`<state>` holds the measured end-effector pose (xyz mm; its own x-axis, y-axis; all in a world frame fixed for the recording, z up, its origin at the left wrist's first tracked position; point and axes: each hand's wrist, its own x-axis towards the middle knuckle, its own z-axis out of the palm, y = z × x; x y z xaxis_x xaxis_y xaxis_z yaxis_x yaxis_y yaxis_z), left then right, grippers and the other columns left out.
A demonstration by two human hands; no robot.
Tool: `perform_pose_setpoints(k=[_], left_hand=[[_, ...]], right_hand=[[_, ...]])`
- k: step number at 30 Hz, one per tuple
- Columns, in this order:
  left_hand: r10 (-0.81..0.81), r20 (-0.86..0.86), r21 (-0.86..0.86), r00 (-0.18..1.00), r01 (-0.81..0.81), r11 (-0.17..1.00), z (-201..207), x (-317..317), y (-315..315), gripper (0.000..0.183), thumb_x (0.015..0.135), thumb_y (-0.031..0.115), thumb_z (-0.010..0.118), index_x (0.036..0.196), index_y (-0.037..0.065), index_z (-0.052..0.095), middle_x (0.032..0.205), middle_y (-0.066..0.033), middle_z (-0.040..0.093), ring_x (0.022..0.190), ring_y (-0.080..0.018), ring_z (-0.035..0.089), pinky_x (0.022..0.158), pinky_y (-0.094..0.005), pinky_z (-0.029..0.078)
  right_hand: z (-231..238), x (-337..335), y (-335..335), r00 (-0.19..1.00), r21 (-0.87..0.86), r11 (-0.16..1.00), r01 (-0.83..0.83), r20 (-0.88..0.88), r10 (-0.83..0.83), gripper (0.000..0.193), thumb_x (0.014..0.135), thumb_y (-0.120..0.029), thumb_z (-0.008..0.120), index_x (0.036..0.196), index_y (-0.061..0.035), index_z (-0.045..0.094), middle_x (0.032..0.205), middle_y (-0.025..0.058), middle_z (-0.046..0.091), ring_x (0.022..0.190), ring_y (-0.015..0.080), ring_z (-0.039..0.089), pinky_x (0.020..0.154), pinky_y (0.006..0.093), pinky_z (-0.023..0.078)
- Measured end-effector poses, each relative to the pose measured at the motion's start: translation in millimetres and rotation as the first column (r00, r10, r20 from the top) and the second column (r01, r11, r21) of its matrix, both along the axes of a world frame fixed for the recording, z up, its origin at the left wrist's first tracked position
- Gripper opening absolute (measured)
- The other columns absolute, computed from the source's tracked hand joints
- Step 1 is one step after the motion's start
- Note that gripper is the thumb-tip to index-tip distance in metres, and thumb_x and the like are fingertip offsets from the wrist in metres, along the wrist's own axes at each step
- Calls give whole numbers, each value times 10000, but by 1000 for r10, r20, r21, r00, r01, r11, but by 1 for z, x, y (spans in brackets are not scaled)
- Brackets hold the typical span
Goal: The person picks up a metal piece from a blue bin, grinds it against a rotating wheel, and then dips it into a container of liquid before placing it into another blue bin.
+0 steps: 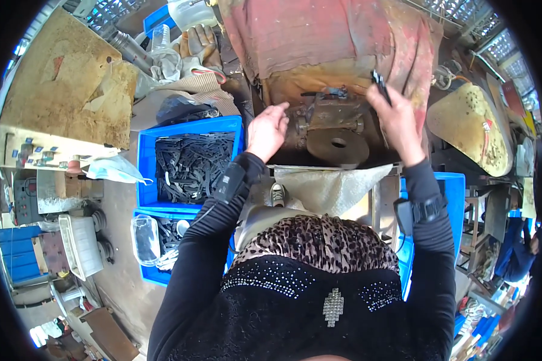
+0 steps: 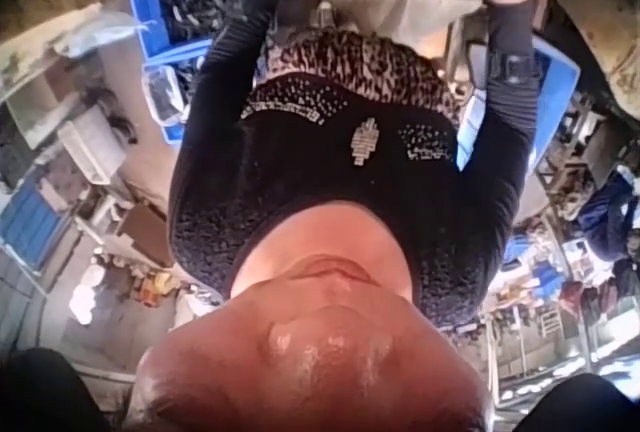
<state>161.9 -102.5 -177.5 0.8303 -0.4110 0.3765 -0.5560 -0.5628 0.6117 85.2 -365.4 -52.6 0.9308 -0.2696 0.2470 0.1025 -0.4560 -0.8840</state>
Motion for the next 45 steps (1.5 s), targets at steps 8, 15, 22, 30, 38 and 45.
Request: perform_pose_setpoints(k=[8,15,22,30,38,45], left_hand=[[-95,174,233,980,53,971,-10,4,-34,346,852,128,607,1180,21,589,984,-190,632,922,-337,625,784,-385,511],[-357,-319,289,878,449,845,-80,38,-54,231,831,187,530,901,-19,608,820,-156,630,773,-303,612,675,-383,487],[-574,-388,-130,721,574,808,-163,77,-54,210,807,214,532,785,20,608,759,-141,621,719,-287,608,620,-376,481],[-283,170,576,944,138,806,-54,5,-64,181,749,197,568,613,97,632,639,-113,611,652,-287,616,578,-405,495],[-295,147,190,944,265,945,-16,-108,-71,152,728,206,604,720,76,682,693,-146,641,616,-334,634,505,-436,501],[-266,-222,455,938,341,823,30,-119,1,170,834,229,587,865,114,707,761,-108,663,724,-307,656,614,-424,518]], right_hand=[[-52,-128,8,970,-357,920,-162,116,215,180,831,-105,700,977,-7,661,790,109,654,677,206,630,613,303,483],[-81,-178,4,959,-408,870,-276,-49,280,152,780,-81,722,919,-45,671,777,116,647,684,276,639,589,348,493],[-93,-177,2,946,-398,865,-305,-19,325,118,801,-61,710,912,-56,672,719,48,630,648,224,632,562,347,481],[-88,-147,-32,929,660,723,205,-363,68,207,948,-176,583,1083,-24,618,658,-48,484,558,92,468,511,255,385],[-132,-88,56,970,931,283,230,-243,11,292,985,-266,535,1116,-6,554,932,37,558,824,157,523,740,259,414],[-151,-87,25,954,948,297,115,-189,233,329,1005,-297,490,1172,-18,537,798,-17,467,671,101,432,594,215,388]])
